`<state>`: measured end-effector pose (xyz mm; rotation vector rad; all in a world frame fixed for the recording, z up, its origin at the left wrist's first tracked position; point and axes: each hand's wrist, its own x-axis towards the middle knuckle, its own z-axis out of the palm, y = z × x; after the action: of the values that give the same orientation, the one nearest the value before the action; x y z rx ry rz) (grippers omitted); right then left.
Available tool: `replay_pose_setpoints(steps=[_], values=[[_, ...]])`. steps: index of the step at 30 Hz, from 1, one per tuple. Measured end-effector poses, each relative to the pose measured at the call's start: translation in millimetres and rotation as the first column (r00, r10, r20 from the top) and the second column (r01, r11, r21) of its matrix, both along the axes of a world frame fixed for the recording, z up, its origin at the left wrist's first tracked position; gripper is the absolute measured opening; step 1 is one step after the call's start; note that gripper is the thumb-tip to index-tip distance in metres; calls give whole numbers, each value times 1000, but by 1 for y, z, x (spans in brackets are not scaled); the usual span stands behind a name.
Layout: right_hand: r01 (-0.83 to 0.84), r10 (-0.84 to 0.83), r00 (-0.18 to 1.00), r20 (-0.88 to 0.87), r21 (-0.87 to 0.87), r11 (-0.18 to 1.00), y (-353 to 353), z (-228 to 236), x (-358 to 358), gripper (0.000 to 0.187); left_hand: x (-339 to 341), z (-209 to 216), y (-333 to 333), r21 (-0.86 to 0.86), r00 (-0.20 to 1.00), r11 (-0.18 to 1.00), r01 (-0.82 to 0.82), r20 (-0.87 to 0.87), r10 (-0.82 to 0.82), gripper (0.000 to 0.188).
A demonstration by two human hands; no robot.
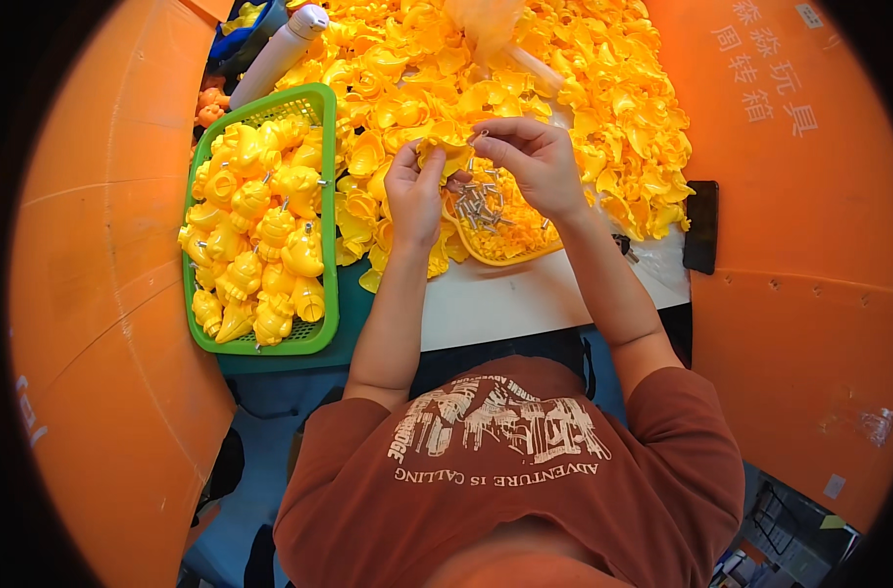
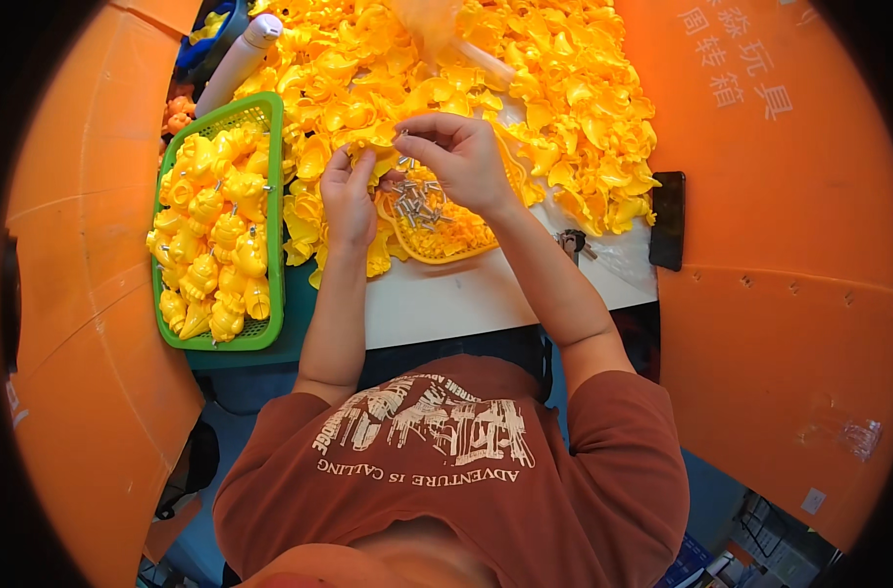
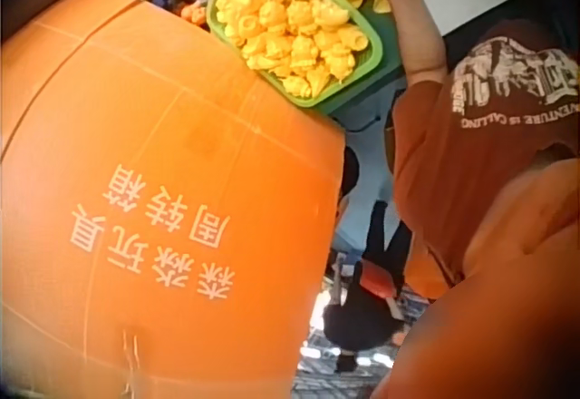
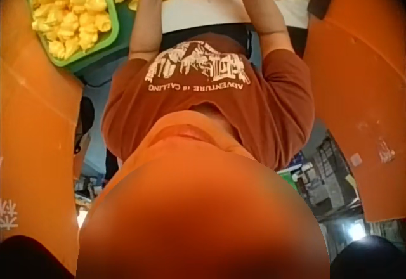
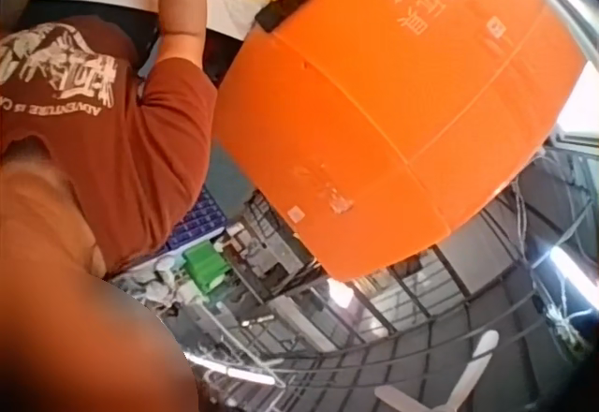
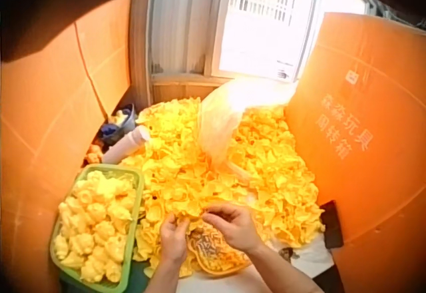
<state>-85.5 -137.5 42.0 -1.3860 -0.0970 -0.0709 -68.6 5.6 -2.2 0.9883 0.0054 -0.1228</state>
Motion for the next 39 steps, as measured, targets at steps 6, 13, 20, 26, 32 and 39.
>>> replay_pose_setpoints(steps=[6,13,20,26,32,39], values=[[0,76,974,213,-336,942,1,-11,15,14,-7,-4,-7,112,994,994,-7,108,-5,14],[-148,148,989,-2,3,989,7,-9,20,12,-8,-1,-5,105,997,994,0,80,-8,15],[-126,127,992,5,-87,988,9,-9,21,12,-10,-1,-2,147,997,989,-33,71,22,16],[-94,97,995,16,-147,985,9,-11,19,12,-10,-1,-6,116,999,992,-41,29,37,16],[-21,26,1000,17,-264,964,10,-5,20,13,-11,2,-5,115,1000,993,-9,-16,11,15],[-69,61,996,-72,-123,990,-5,8,30,13,-6,29,-10,184,996,980,80,-56,-71,16]])
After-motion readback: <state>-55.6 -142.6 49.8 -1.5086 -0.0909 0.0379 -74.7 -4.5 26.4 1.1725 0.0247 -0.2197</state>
